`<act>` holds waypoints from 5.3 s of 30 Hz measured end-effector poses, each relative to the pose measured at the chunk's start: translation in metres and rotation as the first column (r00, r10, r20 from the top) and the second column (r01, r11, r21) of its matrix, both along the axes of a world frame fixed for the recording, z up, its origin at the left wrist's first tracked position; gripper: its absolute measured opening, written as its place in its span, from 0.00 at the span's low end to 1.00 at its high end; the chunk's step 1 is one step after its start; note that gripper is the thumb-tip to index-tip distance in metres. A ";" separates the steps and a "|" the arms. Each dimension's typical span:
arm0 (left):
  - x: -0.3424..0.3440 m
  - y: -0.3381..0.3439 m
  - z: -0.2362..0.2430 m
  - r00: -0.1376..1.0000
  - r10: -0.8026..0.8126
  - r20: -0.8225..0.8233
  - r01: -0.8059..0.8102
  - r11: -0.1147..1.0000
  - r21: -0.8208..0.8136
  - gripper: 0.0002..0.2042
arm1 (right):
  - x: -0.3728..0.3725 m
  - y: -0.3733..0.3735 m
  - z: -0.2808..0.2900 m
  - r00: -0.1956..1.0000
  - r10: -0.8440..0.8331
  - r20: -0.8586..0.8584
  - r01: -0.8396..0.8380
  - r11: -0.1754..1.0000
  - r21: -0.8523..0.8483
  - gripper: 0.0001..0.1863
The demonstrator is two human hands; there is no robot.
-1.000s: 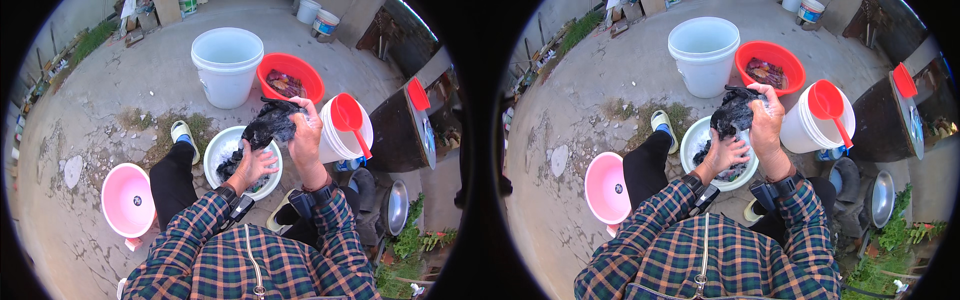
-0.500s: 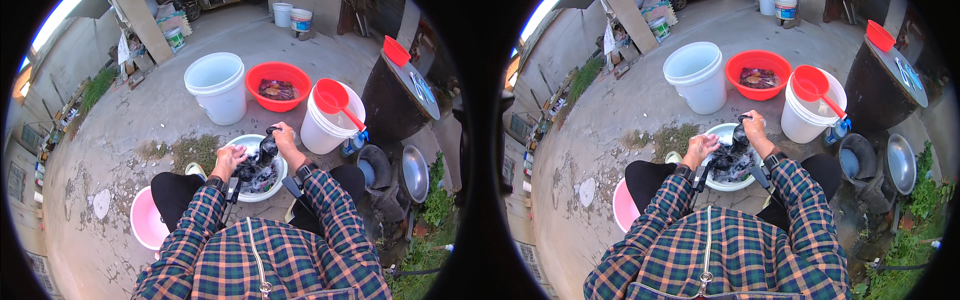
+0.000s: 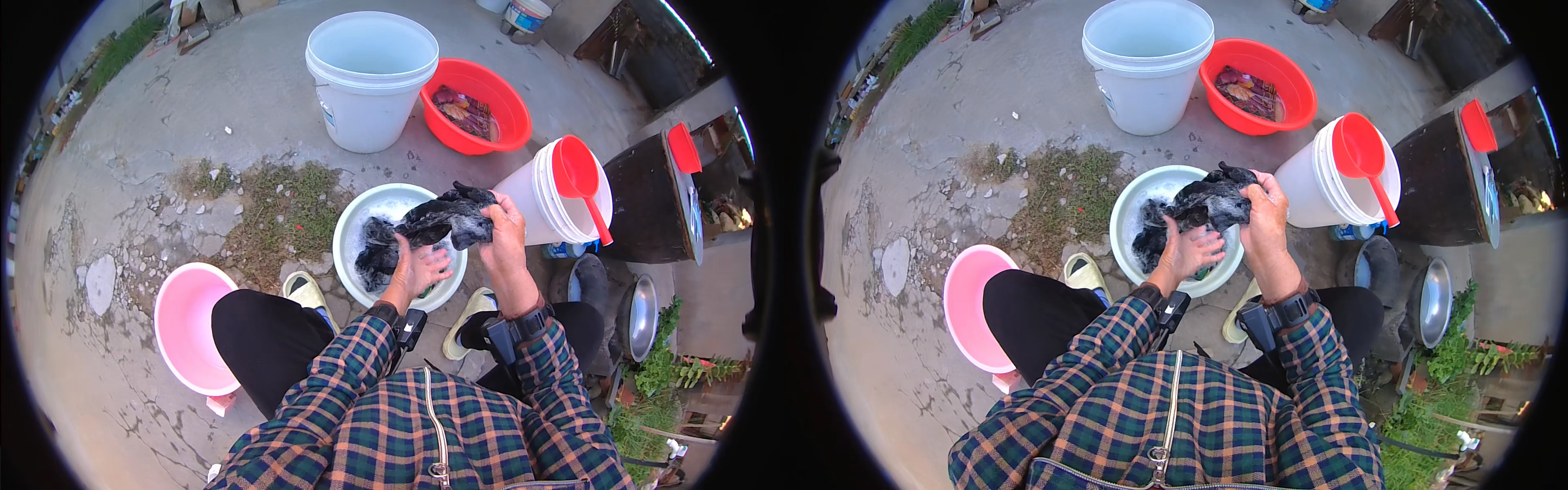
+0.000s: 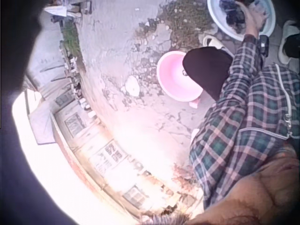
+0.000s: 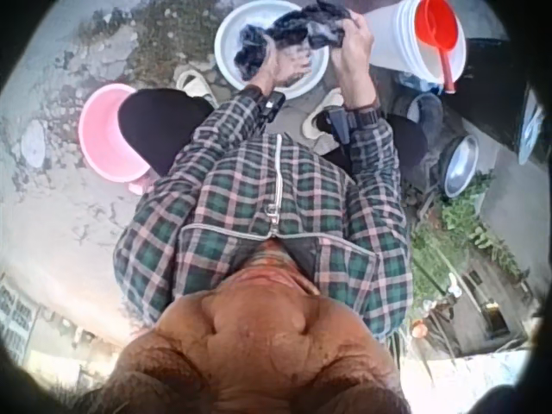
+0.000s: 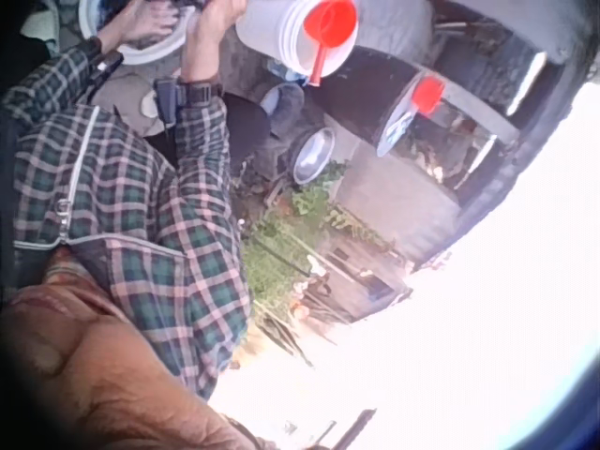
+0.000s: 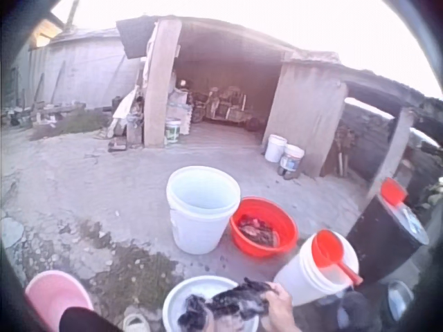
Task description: The person hand-washes a dark garment in a white basin filled with soapy water. They repeatedly scrub, wring, and rinse the fabric, then lift and squeeze it to remove excess water.
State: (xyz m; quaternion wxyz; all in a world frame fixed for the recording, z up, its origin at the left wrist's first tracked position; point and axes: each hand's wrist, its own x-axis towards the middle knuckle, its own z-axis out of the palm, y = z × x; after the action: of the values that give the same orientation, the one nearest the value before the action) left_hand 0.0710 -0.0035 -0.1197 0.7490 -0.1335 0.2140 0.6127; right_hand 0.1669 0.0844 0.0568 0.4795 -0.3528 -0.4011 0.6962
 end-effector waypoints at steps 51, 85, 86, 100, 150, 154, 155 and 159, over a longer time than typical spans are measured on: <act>-0.011 0.033 -0.067 0.890 0.250 -0.380 -0.370 0.884 -0.285 0.08 | -0.050 0.014 -0.170 0.210 -0.189 0.959 -0.619 0.734 0.280 0.11; -0.020 0.038 -0.059 0.831 0.121 -0.543 -0.354 0.867 -0.350 0.20 | -0.036 -0.001 -0.182 0.239 -0.186 0.953 -0.464 0.840 0.280 0.14; -0.017 0.038 -0.056 0.797 0.128 -0.591 -0.384 0.862 -0.331 0.20 | -0.033 0.012 -0.183 0.108 -0.089 0.990 -0.556 0.820 0.135 0.14; -0.025 0.039 -0.037 0.856 -0.200 -0.477 -0.035 0.898 -0.438 0.31 | -0.022 -0.007 -0.156 0.216 0.057 0.975 -0.701 0.704 0.114 0.27; -0.036 0.034 -0.009 0.867 -0.017 -0.498 -0.204 0.899 -0.387 0.26 | -0.029 -0.009 -0.144 0.289 0.071 0.955 -0.680 0.717 0.153 0.34; -0.054 0.016 -0.005 0.973 0.064 -0.220 -0.141 0.924 -0.356 0.32 | -0.016 -0.027 -0.133 0.444 -0.029 0.895 -0.736 0.558 0.383 0.26; -0.057 0.012 -0.008 0.982 0.128 -0.136 -0.151 0.973 -0.173 0.30 | -0.011 -0.037 -0.128 0.405 -0.019 0.914 -0.762 0.545 0.349 0.26; -0.042 -0.002 -0.028 0.883 0.236 -0.405 -0.249 0.968 0.021 0.15 | -0.015 -0.050 -0.124 0.418 -0.086 0.904 -0.789 0.459 0.408 0.20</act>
State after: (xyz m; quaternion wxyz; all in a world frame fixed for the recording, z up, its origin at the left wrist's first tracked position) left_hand 0.0288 -0.0058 -0.1481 0.6037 -0.0413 0.3553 0.7125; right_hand 0.1519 0.0343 -0.0671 0.1353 -0.2644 -0.9190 0.2592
